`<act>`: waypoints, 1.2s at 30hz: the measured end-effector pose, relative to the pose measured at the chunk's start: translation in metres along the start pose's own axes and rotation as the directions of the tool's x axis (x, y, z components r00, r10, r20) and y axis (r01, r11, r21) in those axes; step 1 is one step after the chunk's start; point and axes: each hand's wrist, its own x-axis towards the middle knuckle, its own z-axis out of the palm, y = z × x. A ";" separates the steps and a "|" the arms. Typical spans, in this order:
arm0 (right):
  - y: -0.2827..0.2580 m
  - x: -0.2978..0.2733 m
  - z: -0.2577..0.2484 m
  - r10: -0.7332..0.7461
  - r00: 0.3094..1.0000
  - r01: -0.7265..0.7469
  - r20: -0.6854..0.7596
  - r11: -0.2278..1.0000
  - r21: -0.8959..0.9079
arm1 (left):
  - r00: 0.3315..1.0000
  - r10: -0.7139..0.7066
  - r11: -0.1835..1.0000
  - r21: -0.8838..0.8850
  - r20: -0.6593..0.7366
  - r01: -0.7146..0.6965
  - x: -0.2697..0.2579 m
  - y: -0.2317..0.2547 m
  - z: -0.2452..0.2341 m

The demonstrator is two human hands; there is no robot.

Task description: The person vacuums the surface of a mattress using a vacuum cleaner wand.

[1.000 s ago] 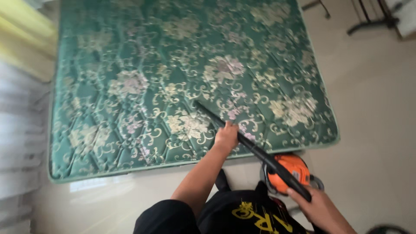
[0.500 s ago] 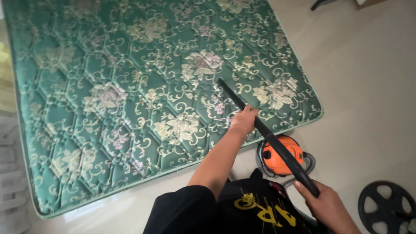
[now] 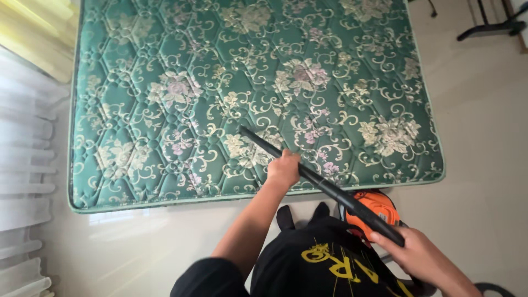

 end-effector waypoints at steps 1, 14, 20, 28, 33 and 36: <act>-0.005 0.001 0.002 -0.002 1.000 0.002 0.002 1.000 0.000 | 1.000 -0.002 1.000 0.001 0.000 0.002 -0.001 -0.002 -0.006; -0.005 -0.009 -0.022 0.036 0.976 -0.008 -0.216 0.991 0.131 | 0.988 0.151 0.987 -0.050 -0.044 -0.153 0.092 0.091 0.001; 0.018 0.007 -0.049 0.237 0.946 -0.185 -0.220 0.955 0.232 | 0.962 0.268 0.962 -0.034 -0.047 -0.269 0.135 0.143 0.020; 0.006 0.060 -0.089 -0.100 0.981 0.111 -0.164 0.992 0.064 | 0.970 0.170 0.975 -0.110 -0.175 -0.191 0.147 0.100 -0.010; -0.039 0.085 -0.110 -0.229 0.971 0.236 0.070 0.962 -0.135 | 0.980 -0.076 0.990 -0.134 -0.186 0.051 0.115 0.048 -0.024; -0.057 0.092 -0.125 -0.160 0.960 0.189 0.228 0.976 -0.108 | 0.978 -0.178 0.983 -0.063 -0.104 0.172 0.081 0.029 -0.020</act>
